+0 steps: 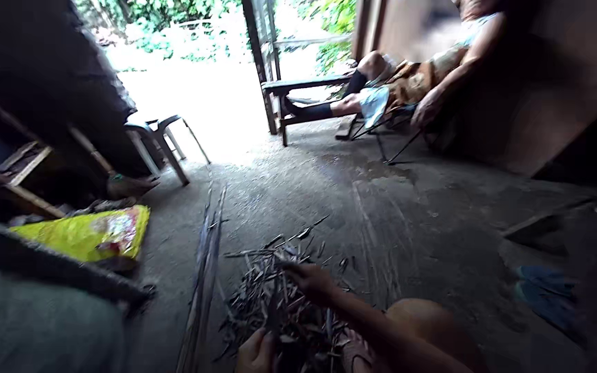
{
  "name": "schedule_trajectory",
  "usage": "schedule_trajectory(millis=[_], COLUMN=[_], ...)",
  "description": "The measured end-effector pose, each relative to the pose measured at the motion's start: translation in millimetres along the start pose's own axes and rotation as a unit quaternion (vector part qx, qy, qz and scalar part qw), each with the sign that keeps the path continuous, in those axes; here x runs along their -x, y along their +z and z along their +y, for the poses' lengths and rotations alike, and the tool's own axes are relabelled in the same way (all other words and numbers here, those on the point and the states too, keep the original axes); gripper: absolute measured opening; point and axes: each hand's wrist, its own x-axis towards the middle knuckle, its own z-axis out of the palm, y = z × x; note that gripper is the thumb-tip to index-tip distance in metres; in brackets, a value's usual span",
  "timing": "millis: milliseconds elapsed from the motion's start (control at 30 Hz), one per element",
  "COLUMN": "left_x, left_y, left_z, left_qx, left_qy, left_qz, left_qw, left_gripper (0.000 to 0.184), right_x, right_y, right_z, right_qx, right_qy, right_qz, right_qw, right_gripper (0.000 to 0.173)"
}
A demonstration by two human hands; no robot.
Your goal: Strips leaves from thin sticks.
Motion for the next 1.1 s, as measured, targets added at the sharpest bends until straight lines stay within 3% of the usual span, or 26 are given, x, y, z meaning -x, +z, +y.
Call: schedule_trajectory(millis=[133,267,367,533,767,1100], left_x=[-5,-19,-23,-21,-23,-24], left_y=[0,-7,-5,1,2,7], left_z=[-3,-12,-18,-11,-6,-3], left_qx=[0.011,-0.053,-0.120,-0.204,-0.237,-0.284], left_qy=[-0.019,-0.007,0.004,0.010,-0.016,-0.016], left_qz=[0.021,0.047,0.058,0.065,0.068,0.068], left_qw=[1.000,0.997,0.991,0.977,0.969,0.956], left_gripper=[0.027,0.028,0.028,0.029,0.026,0.031], right_x=[-4,23,35,25,37,34], right_y=[-12,2,21,20,25,27], right_z=[3,-27,-38,-37,-52,-50], right_qx=[0.013,0.058,0.118,0.144,0.170,0.194], right_qy=[0.000,-0.025,-0.032,-0.004,-0.019,-0.001], right_qz=[-0.001,-0.160,-0.214,-0.199,-0.261,-0.231], right_qw=[1.000,0.985,0.969,0.969,0.950,0.953], right_gripper=[0.041,0.040,0.041,0.042,0.043,0.045])
